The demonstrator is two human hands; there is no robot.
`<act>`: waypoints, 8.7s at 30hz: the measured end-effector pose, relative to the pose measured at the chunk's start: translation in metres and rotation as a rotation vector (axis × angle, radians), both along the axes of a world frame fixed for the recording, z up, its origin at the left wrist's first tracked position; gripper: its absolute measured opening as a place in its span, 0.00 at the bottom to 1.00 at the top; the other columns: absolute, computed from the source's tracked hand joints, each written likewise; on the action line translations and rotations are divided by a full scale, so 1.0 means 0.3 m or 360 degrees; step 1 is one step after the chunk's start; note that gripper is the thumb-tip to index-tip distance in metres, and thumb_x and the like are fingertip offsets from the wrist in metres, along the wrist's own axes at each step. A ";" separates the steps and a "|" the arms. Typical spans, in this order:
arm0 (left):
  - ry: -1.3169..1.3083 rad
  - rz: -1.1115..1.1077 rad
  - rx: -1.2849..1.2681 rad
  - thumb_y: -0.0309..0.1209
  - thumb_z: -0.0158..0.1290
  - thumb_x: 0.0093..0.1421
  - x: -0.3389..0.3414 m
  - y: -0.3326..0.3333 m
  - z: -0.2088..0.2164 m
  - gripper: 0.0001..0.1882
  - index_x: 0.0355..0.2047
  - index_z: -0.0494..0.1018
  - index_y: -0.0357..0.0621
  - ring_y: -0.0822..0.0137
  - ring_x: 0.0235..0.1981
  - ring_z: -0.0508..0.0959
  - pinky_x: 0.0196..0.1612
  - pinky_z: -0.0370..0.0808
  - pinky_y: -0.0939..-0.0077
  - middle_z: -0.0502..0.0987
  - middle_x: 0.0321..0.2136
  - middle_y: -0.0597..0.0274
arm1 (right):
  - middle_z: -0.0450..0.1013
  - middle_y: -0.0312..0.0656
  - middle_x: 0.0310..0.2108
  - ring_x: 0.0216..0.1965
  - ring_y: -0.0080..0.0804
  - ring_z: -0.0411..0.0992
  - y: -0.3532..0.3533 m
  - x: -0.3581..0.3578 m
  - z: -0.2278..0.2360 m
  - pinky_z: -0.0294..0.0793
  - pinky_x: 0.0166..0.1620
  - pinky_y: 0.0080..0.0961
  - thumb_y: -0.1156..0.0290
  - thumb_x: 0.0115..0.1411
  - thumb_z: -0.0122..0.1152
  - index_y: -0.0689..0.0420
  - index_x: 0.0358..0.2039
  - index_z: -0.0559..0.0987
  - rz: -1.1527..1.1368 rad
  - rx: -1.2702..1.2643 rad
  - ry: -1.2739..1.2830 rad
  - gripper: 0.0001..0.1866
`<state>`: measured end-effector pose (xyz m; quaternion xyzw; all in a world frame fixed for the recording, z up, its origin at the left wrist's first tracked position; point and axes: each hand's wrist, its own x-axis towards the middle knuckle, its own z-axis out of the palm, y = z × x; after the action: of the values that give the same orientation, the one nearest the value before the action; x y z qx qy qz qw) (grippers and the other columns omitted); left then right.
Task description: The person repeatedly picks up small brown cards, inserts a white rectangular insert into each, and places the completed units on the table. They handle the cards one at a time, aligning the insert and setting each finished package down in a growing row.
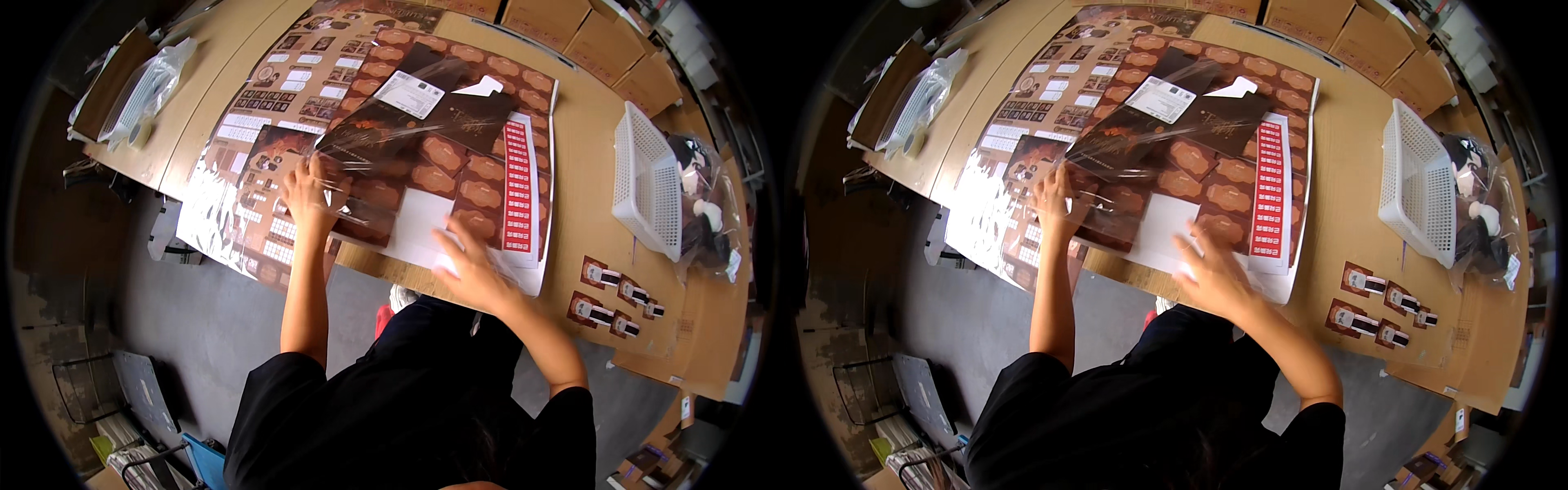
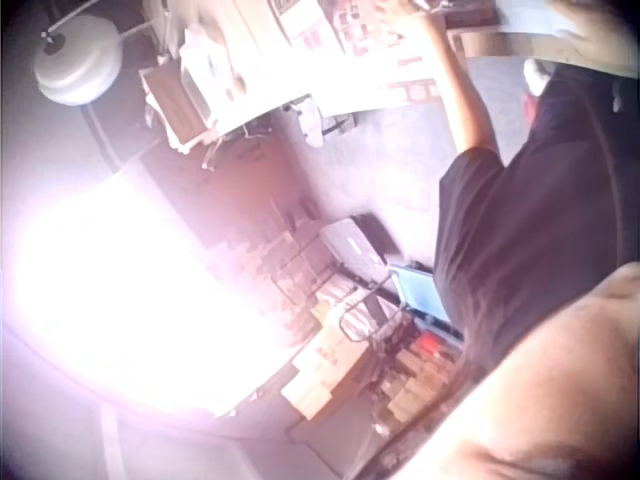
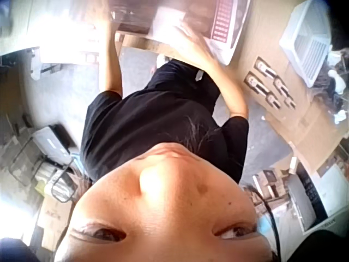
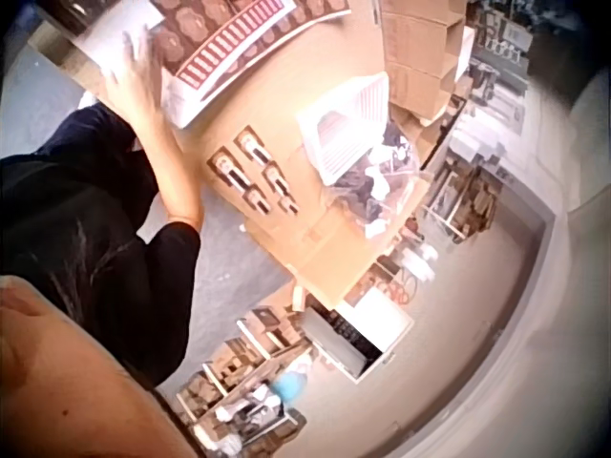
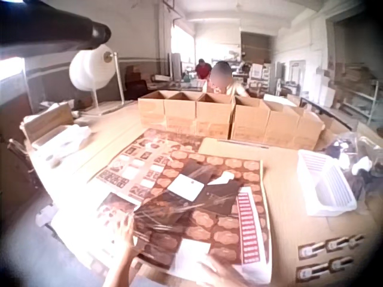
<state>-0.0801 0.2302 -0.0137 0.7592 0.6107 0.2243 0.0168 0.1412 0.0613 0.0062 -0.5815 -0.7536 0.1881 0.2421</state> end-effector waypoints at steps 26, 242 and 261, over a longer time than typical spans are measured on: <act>-0.0687 -0.0690 -0.0217 0.22 0.51 0.45 -0.142 0.198 -0.056 0.21 0.43 0.67 0.41 0.58 0.51 0.64 0.51 0.61 0.71 0.63 0.49 0.52 | 0.64 0.49 0.48 0.48 0.35 0.64 0.650 1.078 -0.063 0.63 0.49 0.34 0.59 0.54 0.53 0.58 0.51 0.62 -0.1568 -0.0114 0.1366 0.27; -0.1579 -0.0332 -0.0982 0.26 0.48 0.56 -0.424 0.176 0.138 0.17 0.44 0.62 0.33 0.75 0.34 0.72 0.36 0.73 0.84 0.70 0.37 0.59 | 0.64 0.48 0.50 0.54 0.43 0.59 0.527 0.018 -0.194 0.58 0.50 0.56 0.73 0.57 0.43 0.51 0.53 0.60 -0.0459 0.0416 -0.0926 0.22; -0.2023 -0.0086 -0.1078 0.28 0.44 0.59 -0.526 0.015 0.118 0.12 0.41 0.66 0.35 0.77 0.30 0.73 0.34 0.72 0.85 0.73 0.33 0.63 | 0.63 0.48 0.50 0.54 0.44 0.59 0.524 0.028 -0.199 0.56 0.51 0.56 0.74 0.57 0.43 0.53 0.52 0.62 -0.0473 0.0420 -0.0881 0.20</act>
<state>-0.2379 0.2348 0.0218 0.4499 0.4999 0.4205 0.6090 0.1496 0.2185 -0.0535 -0.6775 -0.7157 -0.1133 0.1261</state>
